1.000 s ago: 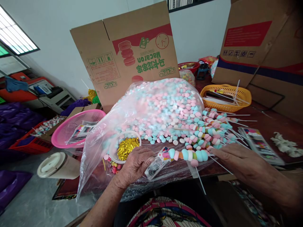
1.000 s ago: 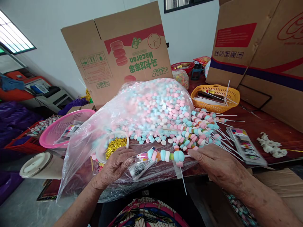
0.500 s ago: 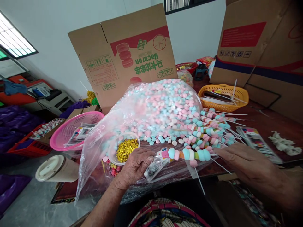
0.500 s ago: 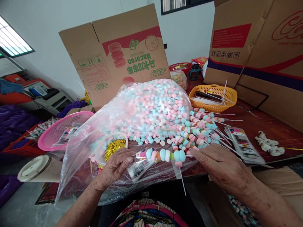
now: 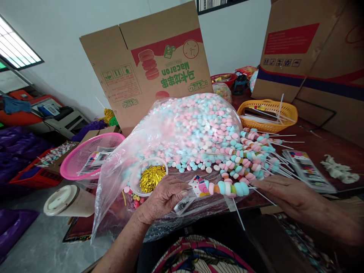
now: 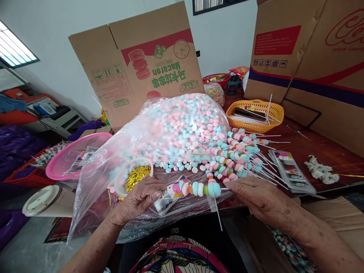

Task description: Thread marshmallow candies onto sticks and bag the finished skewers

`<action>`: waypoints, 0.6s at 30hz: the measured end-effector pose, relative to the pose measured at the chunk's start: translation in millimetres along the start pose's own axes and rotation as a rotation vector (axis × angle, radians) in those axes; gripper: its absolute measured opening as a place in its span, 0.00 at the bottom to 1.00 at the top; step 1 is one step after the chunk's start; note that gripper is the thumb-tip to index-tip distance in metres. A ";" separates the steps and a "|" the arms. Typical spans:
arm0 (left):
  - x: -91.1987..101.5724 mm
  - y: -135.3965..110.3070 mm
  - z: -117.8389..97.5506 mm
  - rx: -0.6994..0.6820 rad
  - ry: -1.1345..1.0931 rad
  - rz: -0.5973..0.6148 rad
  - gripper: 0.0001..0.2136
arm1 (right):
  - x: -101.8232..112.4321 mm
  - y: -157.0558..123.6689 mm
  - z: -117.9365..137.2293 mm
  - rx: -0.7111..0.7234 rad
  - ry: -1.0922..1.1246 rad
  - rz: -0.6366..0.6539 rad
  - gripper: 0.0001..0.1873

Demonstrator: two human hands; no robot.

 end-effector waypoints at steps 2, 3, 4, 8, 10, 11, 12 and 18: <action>-1.4 -1.0 1.1 0.040 0.033 -0.027 0.09 | 1.7 0.0 1.1 0.021 0.002 0.017 0.17; -2.1 -1.4 1.4 0.064 0.051 -0.025 0.09 | 2.6 0.2 1.5 0.032 0.011 0.030 0.18; -2.8 -1.6 1.3 0.085 0.066 -0.016 0.09 | 3.2 0.3 1.9 0.036 0.022 0.040 0.19; -7.3 0.8 -2.5 0.087 0.097 0.087 0.09 | -2.0 0.4 4.6 0.022 0.028 0.039 0.19; -9.4 3.8 -4.1 0.069 0.117 0.142 0.10 | -9.7 0.5 7.3 0.009 0.029 0.042 0.17; -10.0 5.5 -4.3 0.068 0.125 0.159 0.10 | -14.0 0.7 8.5 -0.005 0.031 0.049 0.18; -10.2 7.4 -4.2 0.071 0.126 0.166 0.11 | -18.1 1.0 9.6 -0.023 0.035 0.058 0.18; -19.0 14.3 -3.3 0.100 0.214 0.223 0.25 | -29.9 4.5 15.9 -0.085 0.131 0.144 0.18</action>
Point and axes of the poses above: each hand's wrist, its own y-axis towards the middle knuckle, its own x-axis out of the back of the hand, z = x × y, the point moved 2 cm from there along y, towards the middle knuckle, and after that the axes turned 4 degrees about -z, right-handed, at the moved point
